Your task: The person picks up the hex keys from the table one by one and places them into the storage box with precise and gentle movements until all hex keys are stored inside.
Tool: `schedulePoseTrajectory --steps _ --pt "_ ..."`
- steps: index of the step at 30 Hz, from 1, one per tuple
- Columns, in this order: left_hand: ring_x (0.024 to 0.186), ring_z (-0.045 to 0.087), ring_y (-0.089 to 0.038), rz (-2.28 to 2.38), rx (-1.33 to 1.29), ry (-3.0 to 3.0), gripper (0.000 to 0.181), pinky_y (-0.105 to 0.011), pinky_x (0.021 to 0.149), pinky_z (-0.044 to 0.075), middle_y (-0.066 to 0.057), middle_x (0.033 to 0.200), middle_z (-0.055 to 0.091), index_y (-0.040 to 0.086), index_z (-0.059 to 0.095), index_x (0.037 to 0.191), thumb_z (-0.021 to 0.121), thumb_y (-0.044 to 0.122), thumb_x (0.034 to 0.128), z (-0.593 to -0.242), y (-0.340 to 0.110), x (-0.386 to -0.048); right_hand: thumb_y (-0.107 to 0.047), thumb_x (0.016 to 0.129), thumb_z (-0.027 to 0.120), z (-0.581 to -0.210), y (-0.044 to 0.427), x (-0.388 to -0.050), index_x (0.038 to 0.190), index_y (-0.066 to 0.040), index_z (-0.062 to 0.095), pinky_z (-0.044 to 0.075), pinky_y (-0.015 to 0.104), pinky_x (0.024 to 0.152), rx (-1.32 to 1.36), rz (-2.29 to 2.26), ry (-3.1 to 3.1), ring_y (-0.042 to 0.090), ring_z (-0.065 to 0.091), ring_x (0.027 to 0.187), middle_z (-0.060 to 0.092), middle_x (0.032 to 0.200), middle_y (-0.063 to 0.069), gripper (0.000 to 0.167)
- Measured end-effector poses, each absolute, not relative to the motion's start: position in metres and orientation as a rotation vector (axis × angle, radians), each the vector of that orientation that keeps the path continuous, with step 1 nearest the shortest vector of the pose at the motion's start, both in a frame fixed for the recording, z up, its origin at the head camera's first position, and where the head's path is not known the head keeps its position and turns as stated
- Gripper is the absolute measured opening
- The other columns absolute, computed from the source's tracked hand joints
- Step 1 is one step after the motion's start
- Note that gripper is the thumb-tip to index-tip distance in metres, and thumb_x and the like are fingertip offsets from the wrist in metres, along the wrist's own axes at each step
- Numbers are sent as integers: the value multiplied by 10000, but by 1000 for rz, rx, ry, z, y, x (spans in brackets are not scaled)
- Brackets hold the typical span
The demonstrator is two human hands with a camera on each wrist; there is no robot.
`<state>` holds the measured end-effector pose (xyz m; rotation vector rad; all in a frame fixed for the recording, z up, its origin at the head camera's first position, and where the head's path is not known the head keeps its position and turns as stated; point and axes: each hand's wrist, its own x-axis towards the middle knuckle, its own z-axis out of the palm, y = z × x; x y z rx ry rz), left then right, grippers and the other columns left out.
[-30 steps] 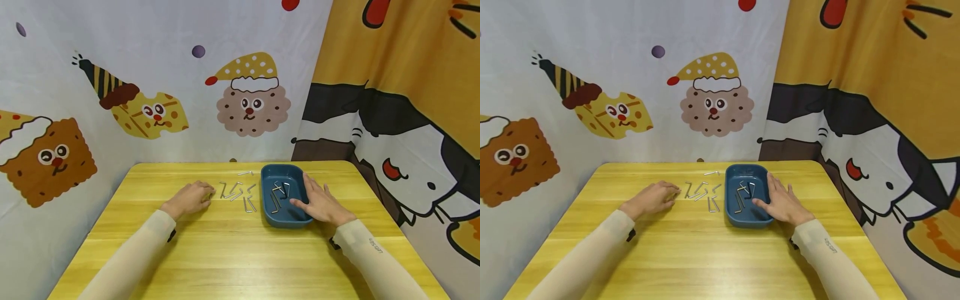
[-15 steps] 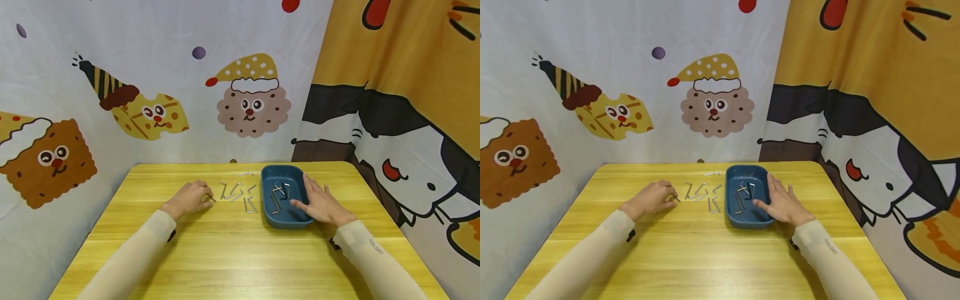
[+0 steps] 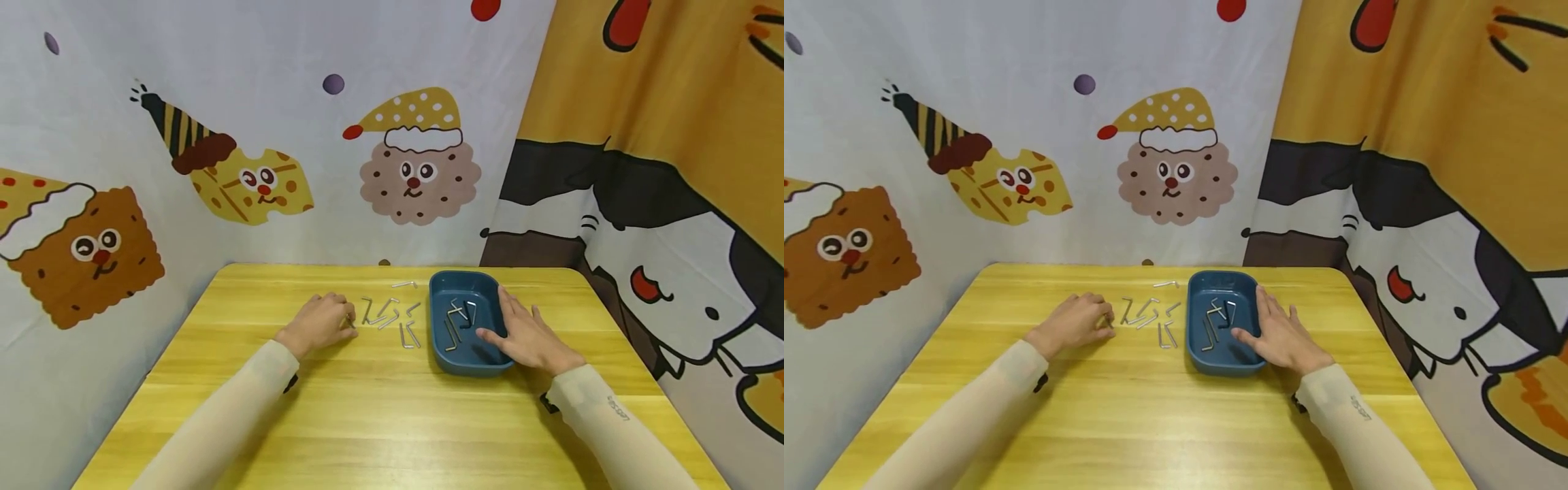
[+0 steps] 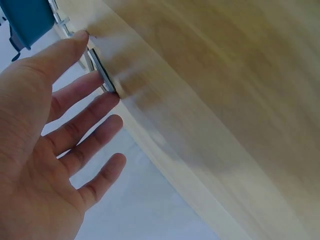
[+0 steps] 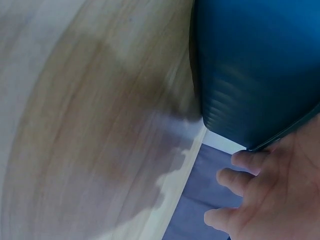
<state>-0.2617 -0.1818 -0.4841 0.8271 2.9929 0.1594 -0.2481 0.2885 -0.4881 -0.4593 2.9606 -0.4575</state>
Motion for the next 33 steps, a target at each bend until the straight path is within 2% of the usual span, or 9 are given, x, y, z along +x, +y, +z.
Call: schedulePoseTrajectory --steps 10,21,33 --pt "1264 751 -356 109 814 3014 394 -680 1154 615 -93 1351 810 155 826 1363 843 442 1093 -490 -171 -265 -767 1132 558 -490 293 -247 1846 51 18 109 894 1383 -449 -452 2957 580 227 1778 125 1932 321 1212" --pt "1232 770 -343 92 832 3031 279 -670 1122 642 -97 1326 803 167 836 1342 828 332 1117 -492 -174 -265 -773 1130 558 -490 288 -250 1847 49 33 104 897 1382 -471 -461 2965 566 232 1783 115 1942 298 1210" --pt "1231 758 -351 99 828 3011 314 -634 1110 648 -121 1336 789 123 820 1363 819 324 1122 -493 -173 -268 -761 1132 567 -490 289 -249 1844 56 30 92 887 1390 -454 -463 2958 570 229 1782 112 1939 309 1209"
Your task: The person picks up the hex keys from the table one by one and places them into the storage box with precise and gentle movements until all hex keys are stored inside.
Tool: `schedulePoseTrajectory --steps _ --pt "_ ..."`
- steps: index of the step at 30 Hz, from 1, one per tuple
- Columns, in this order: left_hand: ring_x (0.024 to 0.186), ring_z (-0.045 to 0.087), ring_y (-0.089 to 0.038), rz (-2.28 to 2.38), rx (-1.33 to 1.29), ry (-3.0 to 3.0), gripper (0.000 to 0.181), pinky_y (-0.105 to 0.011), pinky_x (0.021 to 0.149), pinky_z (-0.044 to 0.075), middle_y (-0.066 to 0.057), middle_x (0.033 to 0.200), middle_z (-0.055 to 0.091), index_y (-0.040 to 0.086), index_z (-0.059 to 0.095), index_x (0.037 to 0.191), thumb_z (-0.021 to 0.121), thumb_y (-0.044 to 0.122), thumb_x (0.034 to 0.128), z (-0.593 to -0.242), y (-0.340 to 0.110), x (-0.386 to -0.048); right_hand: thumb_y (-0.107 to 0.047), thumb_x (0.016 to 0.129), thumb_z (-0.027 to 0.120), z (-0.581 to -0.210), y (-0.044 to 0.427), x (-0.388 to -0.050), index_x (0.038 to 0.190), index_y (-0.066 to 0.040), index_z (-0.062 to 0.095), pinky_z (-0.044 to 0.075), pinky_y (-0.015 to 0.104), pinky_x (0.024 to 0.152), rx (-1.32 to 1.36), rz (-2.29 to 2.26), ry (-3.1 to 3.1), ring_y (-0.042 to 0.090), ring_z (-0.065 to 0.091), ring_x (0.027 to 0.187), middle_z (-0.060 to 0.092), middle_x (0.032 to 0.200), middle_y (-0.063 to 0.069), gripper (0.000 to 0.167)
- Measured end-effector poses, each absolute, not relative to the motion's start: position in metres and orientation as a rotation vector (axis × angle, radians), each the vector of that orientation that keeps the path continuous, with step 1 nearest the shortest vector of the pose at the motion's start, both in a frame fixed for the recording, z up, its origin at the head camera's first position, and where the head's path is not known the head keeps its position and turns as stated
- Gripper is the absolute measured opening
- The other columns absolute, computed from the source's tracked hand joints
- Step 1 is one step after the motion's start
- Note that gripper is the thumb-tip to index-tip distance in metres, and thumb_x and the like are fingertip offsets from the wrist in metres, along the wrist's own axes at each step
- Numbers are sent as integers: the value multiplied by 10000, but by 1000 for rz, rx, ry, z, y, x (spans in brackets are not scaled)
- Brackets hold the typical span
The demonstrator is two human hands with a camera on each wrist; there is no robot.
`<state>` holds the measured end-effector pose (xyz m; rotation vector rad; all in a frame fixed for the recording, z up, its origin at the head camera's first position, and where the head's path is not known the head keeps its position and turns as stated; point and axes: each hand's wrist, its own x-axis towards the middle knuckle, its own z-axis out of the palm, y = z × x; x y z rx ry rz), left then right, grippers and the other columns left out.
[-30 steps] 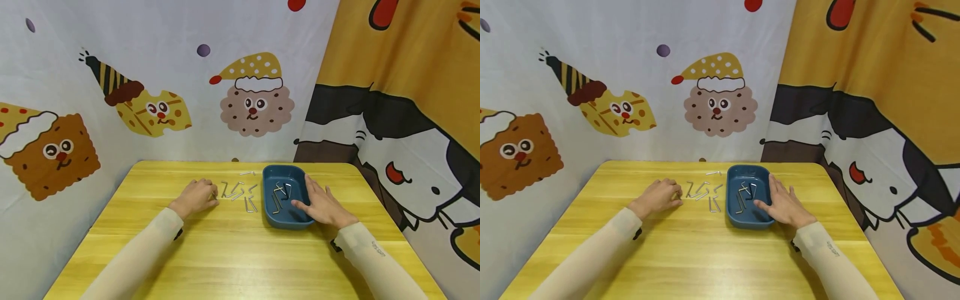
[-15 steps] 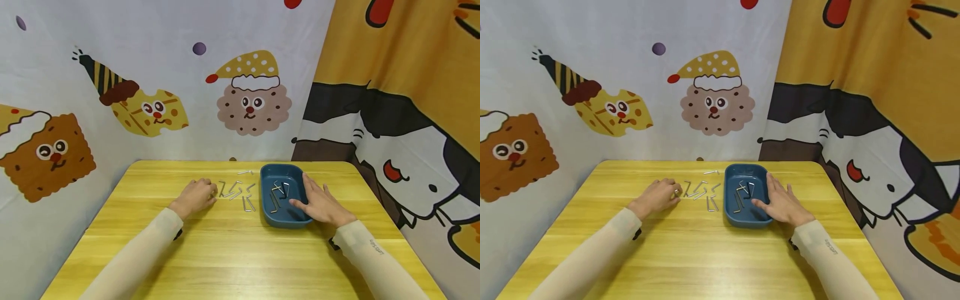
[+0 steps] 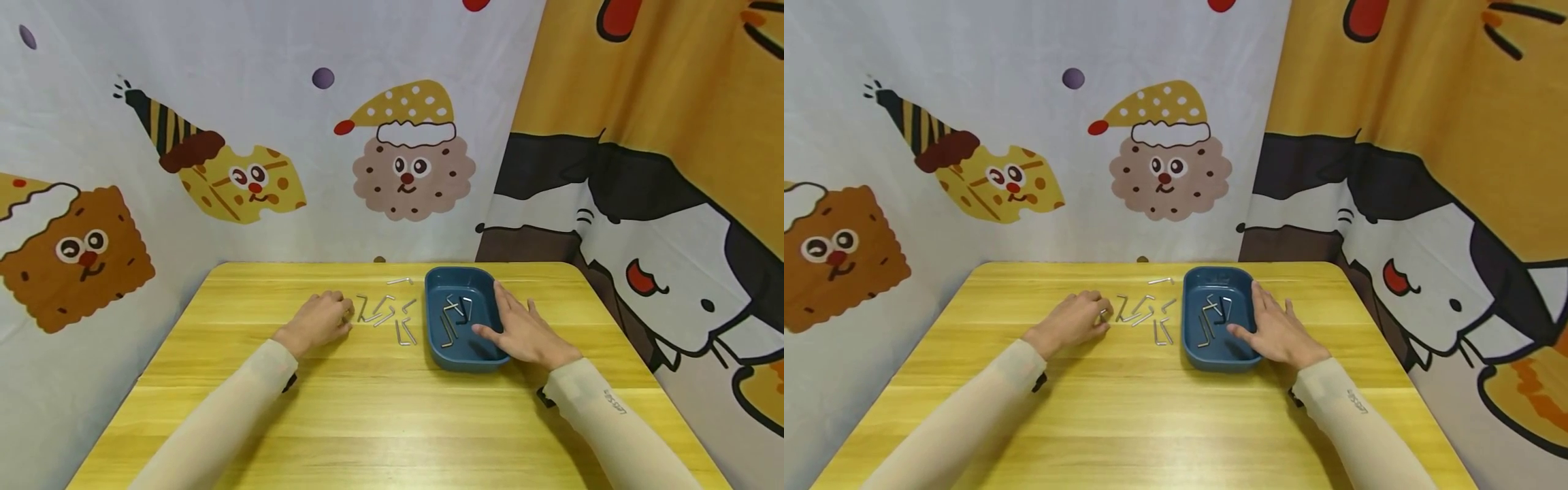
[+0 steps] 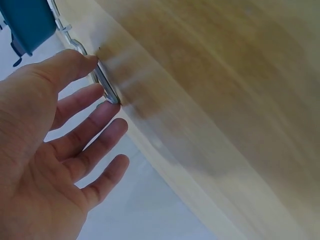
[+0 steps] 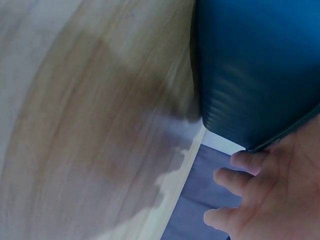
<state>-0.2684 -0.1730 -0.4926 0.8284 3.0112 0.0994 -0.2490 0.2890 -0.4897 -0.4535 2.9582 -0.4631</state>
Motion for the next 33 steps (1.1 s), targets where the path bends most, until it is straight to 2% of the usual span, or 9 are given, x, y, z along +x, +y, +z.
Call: schedulePoseTrajectory --steps 24,33 --pt "1186 747 -320 44 993 3153 366 -589 1118 649 -124 1331 779 60 819 1380 829 301 1104 -472 -160 -257 -788 1130 535 -488 294 -248 1848 45 92 112 885 1388 -462 -467 2981 604 200 1775 137 1933 316 1186" --pt "1228 741 -334 67 1095 3184 321 -580 1134 630 -104 1328 785 95 833 1352 849 274 1085 -456 -140 -258 -793 1127 534 -483 299 -247 1865 -23 155 79 900 1381 -473 -421 3020 613 177 1777 147 1941 289 1131"
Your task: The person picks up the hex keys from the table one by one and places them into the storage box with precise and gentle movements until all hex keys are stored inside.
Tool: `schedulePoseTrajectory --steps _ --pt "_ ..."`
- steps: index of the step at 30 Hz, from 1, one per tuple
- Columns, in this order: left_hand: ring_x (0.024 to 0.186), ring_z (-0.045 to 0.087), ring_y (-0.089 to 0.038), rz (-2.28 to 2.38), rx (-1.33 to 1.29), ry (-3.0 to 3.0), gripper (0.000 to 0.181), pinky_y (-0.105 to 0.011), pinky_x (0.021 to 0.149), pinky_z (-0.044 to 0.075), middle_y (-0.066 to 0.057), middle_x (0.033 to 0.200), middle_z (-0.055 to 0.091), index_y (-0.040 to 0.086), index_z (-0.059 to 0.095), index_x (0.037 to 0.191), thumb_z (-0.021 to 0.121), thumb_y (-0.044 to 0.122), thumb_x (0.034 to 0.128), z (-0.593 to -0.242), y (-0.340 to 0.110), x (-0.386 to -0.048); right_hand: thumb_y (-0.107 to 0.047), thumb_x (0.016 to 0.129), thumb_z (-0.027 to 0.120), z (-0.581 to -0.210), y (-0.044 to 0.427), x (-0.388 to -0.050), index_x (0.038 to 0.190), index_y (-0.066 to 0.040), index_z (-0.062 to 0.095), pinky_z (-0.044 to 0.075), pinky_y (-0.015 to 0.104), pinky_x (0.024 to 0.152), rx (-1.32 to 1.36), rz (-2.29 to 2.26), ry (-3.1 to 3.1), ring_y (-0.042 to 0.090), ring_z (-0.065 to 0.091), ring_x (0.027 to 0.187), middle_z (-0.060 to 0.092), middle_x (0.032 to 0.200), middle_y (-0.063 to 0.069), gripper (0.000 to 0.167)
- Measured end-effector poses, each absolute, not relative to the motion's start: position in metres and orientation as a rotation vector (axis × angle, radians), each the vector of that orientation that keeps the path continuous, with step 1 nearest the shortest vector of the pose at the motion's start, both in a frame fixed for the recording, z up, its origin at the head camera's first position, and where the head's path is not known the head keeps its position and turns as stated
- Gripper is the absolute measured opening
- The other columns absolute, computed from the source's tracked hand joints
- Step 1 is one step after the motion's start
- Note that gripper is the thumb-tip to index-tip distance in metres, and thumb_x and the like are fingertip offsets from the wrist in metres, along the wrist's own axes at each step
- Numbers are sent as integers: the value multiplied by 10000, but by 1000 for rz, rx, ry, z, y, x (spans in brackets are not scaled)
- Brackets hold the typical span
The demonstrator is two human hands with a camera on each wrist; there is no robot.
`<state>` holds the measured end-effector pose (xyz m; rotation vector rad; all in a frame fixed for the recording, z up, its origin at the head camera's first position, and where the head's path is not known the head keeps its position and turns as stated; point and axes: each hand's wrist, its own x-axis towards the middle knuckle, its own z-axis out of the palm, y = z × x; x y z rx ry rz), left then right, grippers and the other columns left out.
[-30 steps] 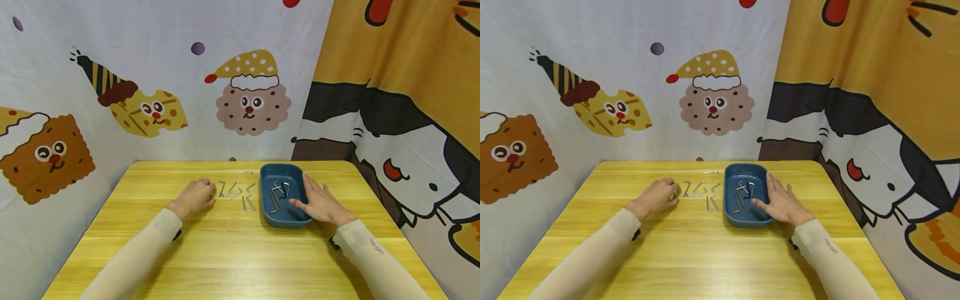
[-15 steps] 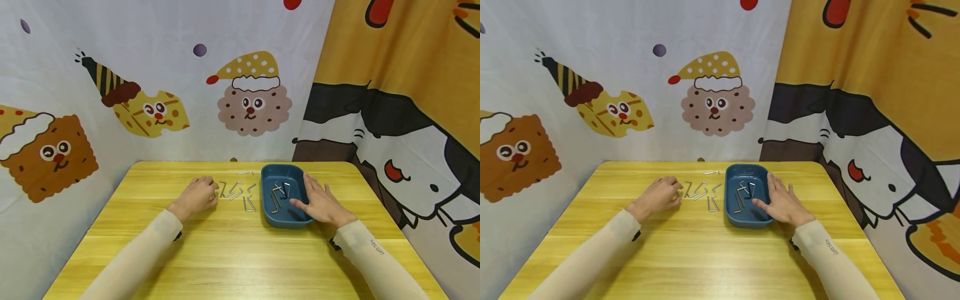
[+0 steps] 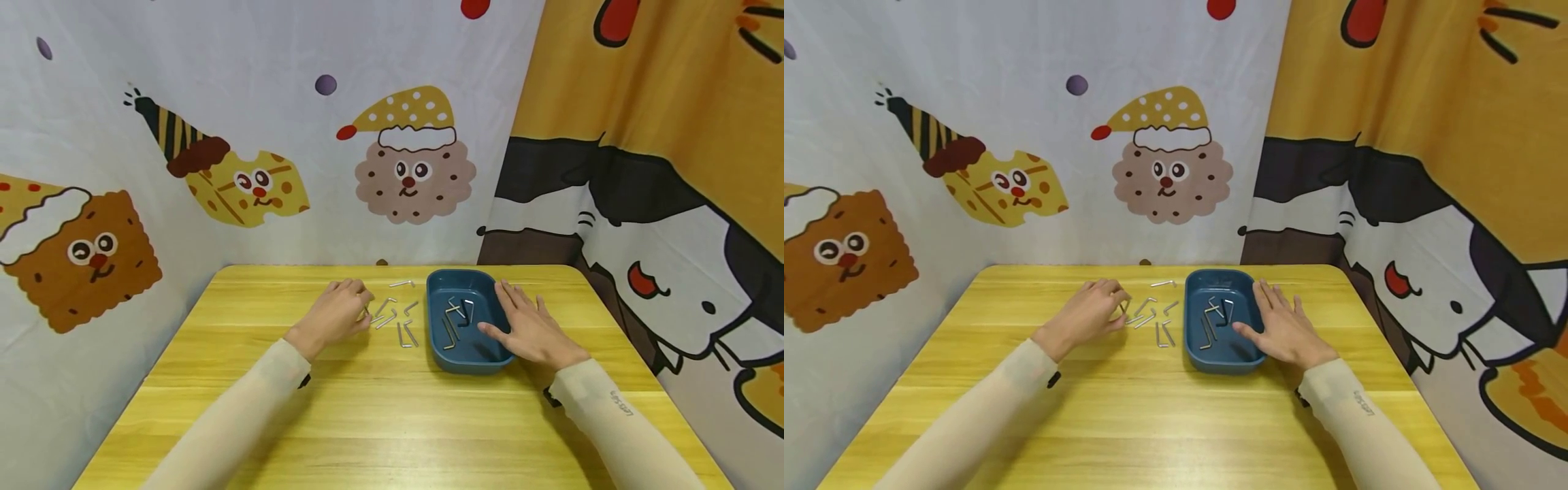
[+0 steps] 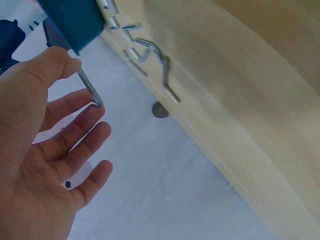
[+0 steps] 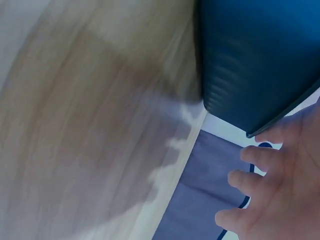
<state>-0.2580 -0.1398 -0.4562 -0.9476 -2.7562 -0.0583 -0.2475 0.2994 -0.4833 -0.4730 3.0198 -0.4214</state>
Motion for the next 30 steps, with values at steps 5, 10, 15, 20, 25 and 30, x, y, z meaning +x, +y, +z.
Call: schedulePoseTrajectory --steps 5,10,15,20,25,30 --pt "1295 736 -354 -47 -974 -2750 329 -608 1190 601 -106 1343 774 90 818 1352 837 297 1098 -451 -126 -258 -792 1129 522 -484 298 -246 1866 -32 167 59 884 1395 -480 -352 3041 592 163 1790 158 1942 279 1116" --pt "1303 727 -335 -60 -994 -2733 312 -613 1209 582 -84 1349 772 133 822 1359 823 314 1104 -444 -110 -259 -792 1126 524 -484 297 -246 1865 -41 188 23 882 1398 -485 -318 3059 580 155 1797 165 1943 276 1106" --pt "1300 723 -312 -40 -1032 -2713 325 -596 1217 576 -63 1342 776 149 820 1384 808 325 1110 -435 -90 -262 -790 1125 528 -484 298 -246 1864 -39 193 17 884 1396 -482 -312 3065 582 150 1798 167 1941 279 1105" --pt "1327 718 -298 -38 -1064 -2710 328 -588 1244 552 -51 1372 774 164 811 1391 805 345 1117 -430 -71 -267 -800 1123 519 -486 298 -247 1865 -42 192 21 884 1396 -487 -313 3071 578 141 1801 170 1939 281 1110" --pt "1316 727 -258 4 -1096 -2712 330 -574 1255 546 -29 1353 779 184 819 1396 796 348 1112 -427 -54 -273 -794 1123 526 -487 299 -248 1864 -42 201 28 882 1398 -495 -311 3081 575 140 1803 185 1935 286 1105" --pt "1288 739 -234 63 -1128 -2720 311 -546 1236 572 -7 1340 782 223 829 1369 795 403 1117 -424 -38 -276 -795 1123 527 -489 299 -248 1862 -37 199 36 884 1395 -495 -310 3078 571 136 1805 186 1936 284 1109"
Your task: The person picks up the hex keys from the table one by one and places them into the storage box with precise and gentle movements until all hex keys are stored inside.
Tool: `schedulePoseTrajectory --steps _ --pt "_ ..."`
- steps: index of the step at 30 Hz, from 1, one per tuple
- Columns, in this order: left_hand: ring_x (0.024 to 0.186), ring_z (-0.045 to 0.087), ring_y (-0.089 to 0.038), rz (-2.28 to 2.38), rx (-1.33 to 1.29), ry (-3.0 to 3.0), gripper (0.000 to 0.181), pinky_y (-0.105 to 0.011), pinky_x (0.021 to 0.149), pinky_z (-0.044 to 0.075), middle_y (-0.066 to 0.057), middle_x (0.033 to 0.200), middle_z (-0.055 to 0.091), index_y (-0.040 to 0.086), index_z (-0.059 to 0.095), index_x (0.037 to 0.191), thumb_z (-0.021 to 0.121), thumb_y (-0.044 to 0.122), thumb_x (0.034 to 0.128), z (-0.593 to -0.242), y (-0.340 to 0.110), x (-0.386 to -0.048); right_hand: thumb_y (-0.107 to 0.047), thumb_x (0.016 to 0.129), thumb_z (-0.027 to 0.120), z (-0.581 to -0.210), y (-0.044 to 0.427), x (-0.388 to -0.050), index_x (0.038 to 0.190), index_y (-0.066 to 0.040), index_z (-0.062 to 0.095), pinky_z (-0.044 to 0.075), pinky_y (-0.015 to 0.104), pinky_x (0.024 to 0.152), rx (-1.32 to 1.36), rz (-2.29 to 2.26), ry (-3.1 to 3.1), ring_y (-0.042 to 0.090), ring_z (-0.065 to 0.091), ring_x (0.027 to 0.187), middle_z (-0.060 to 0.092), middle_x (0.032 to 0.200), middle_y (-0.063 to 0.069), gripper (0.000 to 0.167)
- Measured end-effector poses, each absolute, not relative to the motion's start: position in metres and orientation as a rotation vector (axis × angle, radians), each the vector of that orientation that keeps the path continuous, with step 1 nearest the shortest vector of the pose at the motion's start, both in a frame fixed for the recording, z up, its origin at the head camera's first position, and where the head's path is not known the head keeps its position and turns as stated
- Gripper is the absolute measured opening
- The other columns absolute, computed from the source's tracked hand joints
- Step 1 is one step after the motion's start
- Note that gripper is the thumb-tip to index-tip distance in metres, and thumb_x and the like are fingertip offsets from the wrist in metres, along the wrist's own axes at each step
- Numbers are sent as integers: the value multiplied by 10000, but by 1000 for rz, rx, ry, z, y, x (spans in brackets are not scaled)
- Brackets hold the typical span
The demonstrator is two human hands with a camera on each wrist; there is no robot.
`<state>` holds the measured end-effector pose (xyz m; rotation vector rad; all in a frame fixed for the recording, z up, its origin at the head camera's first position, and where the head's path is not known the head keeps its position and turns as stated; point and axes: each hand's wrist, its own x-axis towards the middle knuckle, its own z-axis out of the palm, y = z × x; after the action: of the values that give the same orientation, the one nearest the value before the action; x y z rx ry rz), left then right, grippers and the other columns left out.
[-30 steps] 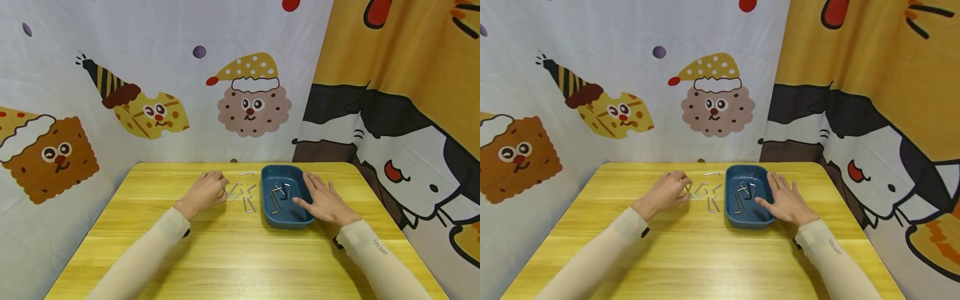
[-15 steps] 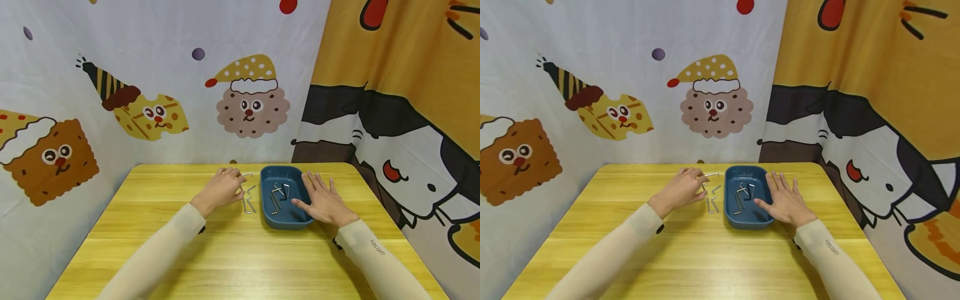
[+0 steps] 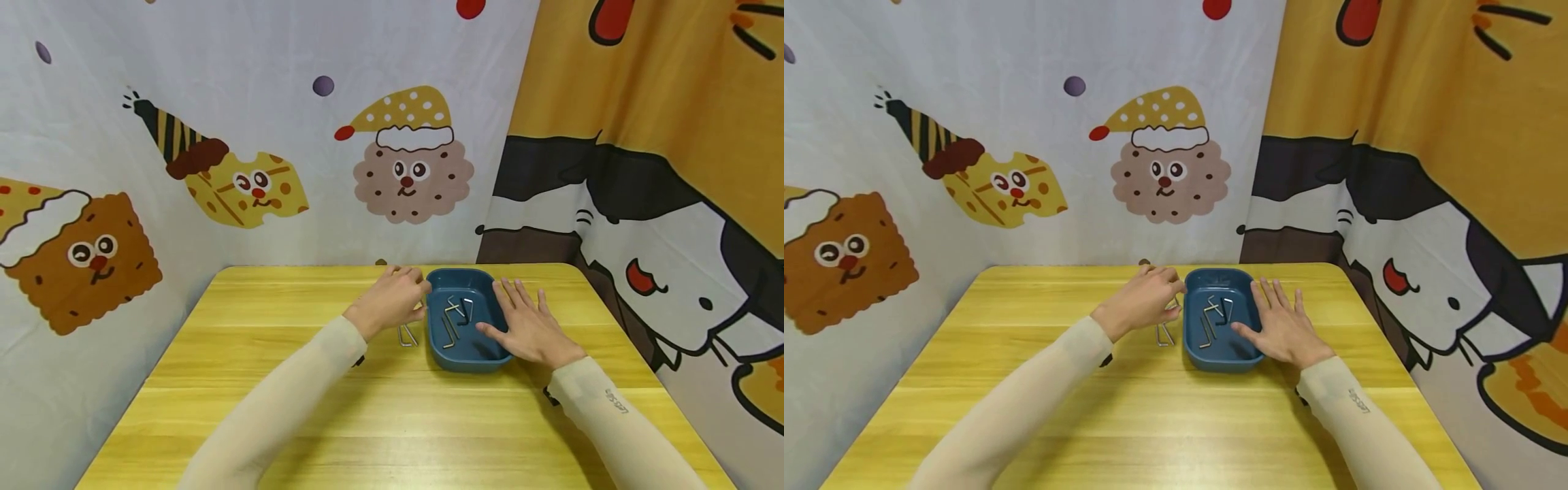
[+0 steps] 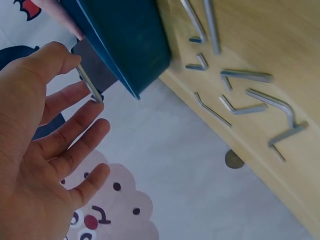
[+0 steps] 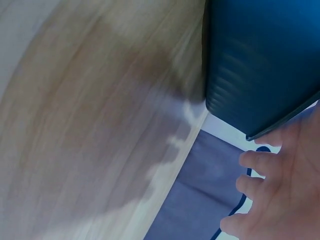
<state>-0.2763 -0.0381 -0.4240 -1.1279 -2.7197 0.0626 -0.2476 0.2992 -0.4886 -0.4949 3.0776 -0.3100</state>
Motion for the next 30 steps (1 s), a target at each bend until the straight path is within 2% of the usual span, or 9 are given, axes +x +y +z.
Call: schedulePoseTrajectory --steps 5,20,24,30 --pt "1294 733 -230 118 -1177 -2726 335 -502 1189 589 0 1350 785 235 823 1359 780 473 1127 -418 -20 -279 -802 1122 522 -489 299 -248 1862 -31 191 36 886 1394 -496 -311 3072 565 124 1809 176 1939 280 1119" --pt "1328 723 -222 173 -1287 -2799 385 -521 1201 594 -2 1424 770 247 819 1414 799 490 1116 -407 31 -290 -797 1130 518 -488 299 -248 1864 -31 174 26 885 1393 -501 -317 3064 552 104 1816 165 1943 273 1116" --pt "1318 729 -195 150 -1295 -2862 358 -561 1252 572 20 1395 787 236 825 1396 811 457 1114 -409 39 -294 -797 1131 516 -488 299 -248 1865 -30 169 20 883 1395 -503 -324 3061 545 95 1819 165 1944 273 1117" --pt "1225 771 -135 106 -1332 -2919 305 -568 1257 570 75 1315 829 229 840 1358 822 409 1113 -405 50 -296 -797 1132 511 -489 299 -248 1863 -29 180 36 883 1394 -504 -313 3063 546 107 1817 172 1941 277 1111"
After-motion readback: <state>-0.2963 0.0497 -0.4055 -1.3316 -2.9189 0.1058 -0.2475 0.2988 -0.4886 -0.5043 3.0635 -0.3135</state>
